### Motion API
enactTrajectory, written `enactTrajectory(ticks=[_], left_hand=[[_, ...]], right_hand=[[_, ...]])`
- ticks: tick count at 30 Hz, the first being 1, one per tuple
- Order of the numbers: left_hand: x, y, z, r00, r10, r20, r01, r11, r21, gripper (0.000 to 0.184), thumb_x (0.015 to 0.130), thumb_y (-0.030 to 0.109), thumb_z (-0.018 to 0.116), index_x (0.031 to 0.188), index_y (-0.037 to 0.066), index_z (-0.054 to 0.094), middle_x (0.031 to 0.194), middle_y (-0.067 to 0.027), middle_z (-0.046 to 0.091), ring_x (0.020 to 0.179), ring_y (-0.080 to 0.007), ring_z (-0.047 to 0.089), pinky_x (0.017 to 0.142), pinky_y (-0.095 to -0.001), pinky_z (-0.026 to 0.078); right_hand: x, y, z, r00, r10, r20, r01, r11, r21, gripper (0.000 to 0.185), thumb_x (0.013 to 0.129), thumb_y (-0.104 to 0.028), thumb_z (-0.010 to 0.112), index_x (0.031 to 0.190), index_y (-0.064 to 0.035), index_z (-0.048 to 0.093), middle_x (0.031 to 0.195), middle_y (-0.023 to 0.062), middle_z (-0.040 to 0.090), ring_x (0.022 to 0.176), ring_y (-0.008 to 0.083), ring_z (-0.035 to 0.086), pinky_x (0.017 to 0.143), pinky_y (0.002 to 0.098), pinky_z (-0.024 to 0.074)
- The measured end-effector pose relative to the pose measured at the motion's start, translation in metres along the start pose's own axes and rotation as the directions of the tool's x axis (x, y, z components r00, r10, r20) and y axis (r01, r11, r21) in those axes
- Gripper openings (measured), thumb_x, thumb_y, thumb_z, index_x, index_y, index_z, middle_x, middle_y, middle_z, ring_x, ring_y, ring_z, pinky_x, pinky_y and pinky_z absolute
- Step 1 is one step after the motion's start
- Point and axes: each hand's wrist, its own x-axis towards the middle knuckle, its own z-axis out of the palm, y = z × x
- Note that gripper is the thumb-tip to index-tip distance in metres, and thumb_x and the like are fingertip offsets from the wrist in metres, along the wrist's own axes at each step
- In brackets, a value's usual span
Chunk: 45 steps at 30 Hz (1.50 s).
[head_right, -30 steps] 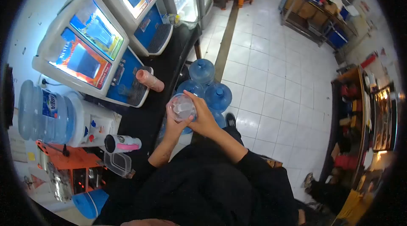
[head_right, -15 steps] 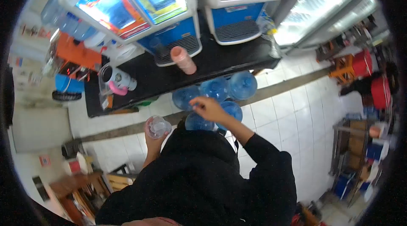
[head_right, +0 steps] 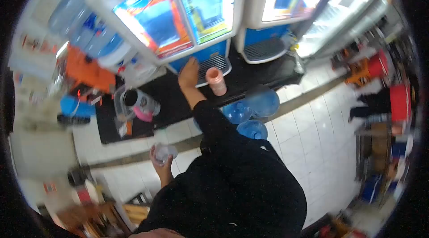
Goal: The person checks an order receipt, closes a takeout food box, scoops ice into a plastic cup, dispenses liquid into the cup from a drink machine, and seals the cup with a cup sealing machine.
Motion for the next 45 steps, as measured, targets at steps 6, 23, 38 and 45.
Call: enactTrajectory(ticks=[6, 23, 38, 45], left_hand=[[0.076, 0.021, -0.03, 0.974, 0.099, 0.204, -0.123, 0.986, 0.11, 0.093, 0.07, 0.02, 0.091, 0.146, 0.005, 0.04, 0.14, -0.0141, 0.048, 0.133, -0.0293, 0.046, 0.114, -0.0442, 0.036], [-0.006, -0.01, 0.031, 0.997, 0.019, 0.072, -0.018, 1.0, -0.014, 0.089, 0.075, 0.019, 0.089, 0.148, 0.005, 0.04, 0.147, -0.0143, 0.046, 0.135, -0.0293, 0.045, 0.114, -0.0441, 0.036], [-0.102, -0.037, 0.065, 0.975, 0.157, 0.156, -0.18, 0.973, 0.144, 0.094, 0.075, 0.029, 0.091, 0.149, 0.003, 0.039, 0.147, -0.0149, 0.044, 0.138, -0.0296, 0.041, 0.117, -0.0449, 0.031], [-0.113, -0.046, 0.053, 0.98, 0.122, 0.157, -0.142, 0.982, 0.121, 0.091, 0.077, 0.03, 0.089, 0.148, 0.002, 0.039, 0.146, -0.0152, 0.044, 0.137, -0.0294, 0.042, 0.116, -0.0454, 0.031]], right_hand=[[-0.031, -0.029, -0.105, 0.878, -0.199, 0.435, -0.083, 0.832, 0.548, 0.055, 0.075, -0.012, 0.083, 0.118, -0.0046, 0.051, 0.101, 0.0161, 0.067, 0.098, 0.0354, 0.067, 0.083, 0.0414, 0.0534], [0.265, 0.243, -0.314, 0.976, -0.075, -0.203, 0.064, 0.996, -0.061, 0.062, 0.071, -0.043, 0.088, 0.118, -0.0069, 0.069, 0.108, 0.0214, 0.072, 0.101, 0.0402, 0.07, 0.086, 0.0468, 0.0559], [0.274, 0.238, -0.309, 0.985, -0.016, -0.17, 0.031, 0.996, 0.086, 0.061, 0.071, -0.038, 0.088, 0.118, -0.0018, 0.07, 0.105, 0.0235, 0.073, 0.1, 0.0406, 0.07, 0.091, 0.0455, 0.0556], [0.273, 0.248, -0.299, 0.977, -0.051, -0.207, 0.089, 0.98, 0.178, 0.055, 0.069, -0.035, 0.089, 0.11, -0.0032, 0.07, 0.103, 0.0195, 0.074, 0.097, 0.038, 0.071, 0.087, 0.0456, 0.0558]])
